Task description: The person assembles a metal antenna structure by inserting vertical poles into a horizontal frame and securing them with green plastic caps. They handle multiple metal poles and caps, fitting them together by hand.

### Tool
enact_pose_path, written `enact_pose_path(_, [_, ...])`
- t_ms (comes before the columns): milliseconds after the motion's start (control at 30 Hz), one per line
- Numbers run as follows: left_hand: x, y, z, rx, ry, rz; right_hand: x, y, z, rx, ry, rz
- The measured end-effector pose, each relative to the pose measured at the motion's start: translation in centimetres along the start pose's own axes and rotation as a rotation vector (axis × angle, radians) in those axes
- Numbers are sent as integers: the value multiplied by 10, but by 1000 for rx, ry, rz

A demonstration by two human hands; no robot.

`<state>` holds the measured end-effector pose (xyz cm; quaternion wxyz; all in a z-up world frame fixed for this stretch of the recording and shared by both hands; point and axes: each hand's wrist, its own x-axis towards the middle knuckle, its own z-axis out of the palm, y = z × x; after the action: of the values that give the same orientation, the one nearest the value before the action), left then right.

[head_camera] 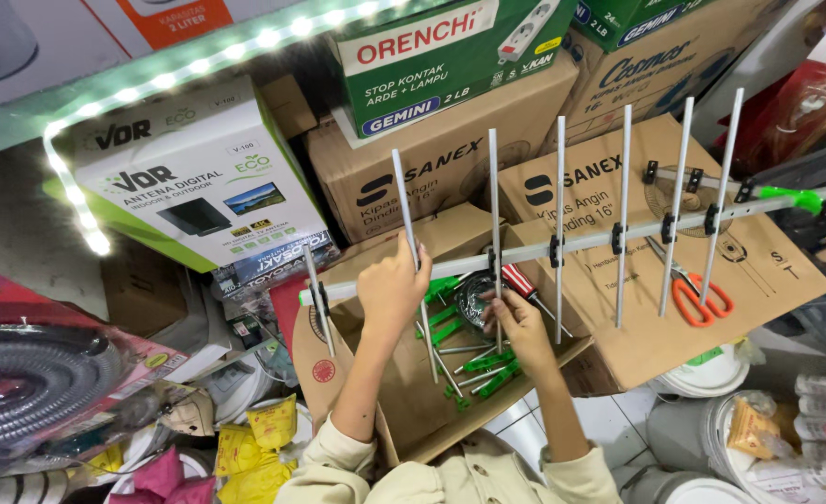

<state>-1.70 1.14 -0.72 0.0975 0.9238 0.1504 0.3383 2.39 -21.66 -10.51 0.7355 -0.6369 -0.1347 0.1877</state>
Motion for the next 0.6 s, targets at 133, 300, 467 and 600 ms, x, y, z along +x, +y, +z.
enact_pose_path(133, [-3, -2, 5, -1, -37, -14, 8, 12, -14, 98, -85, 33])
enact_pose_path(300, [-4, -6, 6, -7, -10, 4, 3, 30, -2, -132, 112, -37])
enact_pose_path(467, [-5, -6, 3, -1, -27, -5, 3, 8, -11, -37, -44, 53])
enact_pose_path(600, [-2, -15, 0, 13, -125, -41, -10, -9, -13, -122, -32, -4])
